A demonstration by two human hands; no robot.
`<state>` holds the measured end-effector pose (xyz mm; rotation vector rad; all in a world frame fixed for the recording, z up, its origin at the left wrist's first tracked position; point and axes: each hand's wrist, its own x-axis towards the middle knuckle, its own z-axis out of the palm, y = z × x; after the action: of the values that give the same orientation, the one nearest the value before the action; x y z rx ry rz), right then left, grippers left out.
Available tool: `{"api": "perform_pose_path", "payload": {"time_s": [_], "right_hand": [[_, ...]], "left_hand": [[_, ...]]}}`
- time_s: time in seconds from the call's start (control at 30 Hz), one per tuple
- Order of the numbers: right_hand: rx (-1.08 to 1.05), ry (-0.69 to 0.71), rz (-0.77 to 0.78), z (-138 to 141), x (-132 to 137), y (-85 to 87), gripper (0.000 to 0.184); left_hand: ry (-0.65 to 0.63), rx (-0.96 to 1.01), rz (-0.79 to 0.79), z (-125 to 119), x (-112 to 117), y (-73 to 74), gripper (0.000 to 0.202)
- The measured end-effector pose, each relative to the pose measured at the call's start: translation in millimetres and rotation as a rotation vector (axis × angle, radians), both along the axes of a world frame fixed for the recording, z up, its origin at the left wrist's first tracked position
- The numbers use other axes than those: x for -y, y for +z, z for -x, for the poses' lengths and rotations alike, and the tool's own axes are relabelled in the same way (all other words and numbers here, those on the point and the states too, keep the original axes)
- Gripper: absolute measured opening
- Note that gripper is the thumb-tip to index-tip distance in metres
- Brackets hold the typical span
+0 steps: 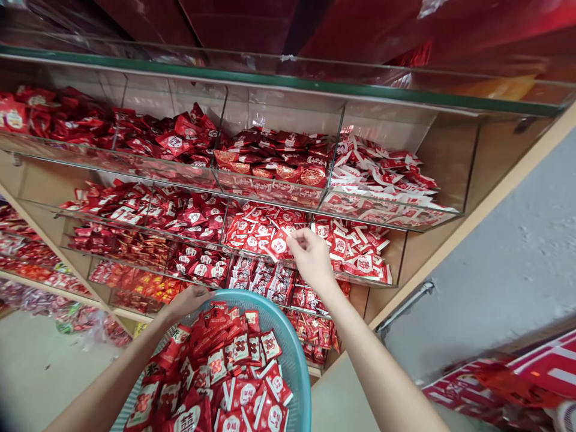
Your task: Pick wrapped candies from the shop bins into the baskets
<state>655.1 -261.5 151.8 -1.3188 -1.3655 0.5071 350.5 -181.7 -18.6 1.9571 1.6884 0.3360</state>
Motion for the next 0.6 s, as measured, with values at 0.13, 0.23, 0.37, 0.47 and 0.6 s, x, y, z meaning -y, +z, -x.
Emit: {"api": "perform_pose_path", "payload": {"time_s": [0.13, 0.23, 0.37, 0.47, 0.6], "right_hand": [[-0.521, 0.255, 0.224, 10, 38, -32.3, 0.024], [-0.745, 0.294, 0.399, 18, 62, -73.4, 0.027], [-0.812, 0.28, 0.542, 31, 88, -126.1, 0.028], [-0.732, 0.238, 0.603, 39, 103, -151.1, 0.028], [-0.653, 0.211, 0.628, 47, 115, -163.8, 0.028]], "left_hand": [[-0.024, -0.007, -0.003, -2, 2, 4.2, 0.049], [-0.035, -0.026, 0.0, -3, 3, 6.2, 0.049], [-0.015, -0.034, 0.0, -5, 4, 7.9, 0.05], [-0.006, -0.036, 0.013, -7, 6, 10.1, 0.049], [-0.011, -0.061, 0.018, -9, 7, 12.9, 0.049]]}}
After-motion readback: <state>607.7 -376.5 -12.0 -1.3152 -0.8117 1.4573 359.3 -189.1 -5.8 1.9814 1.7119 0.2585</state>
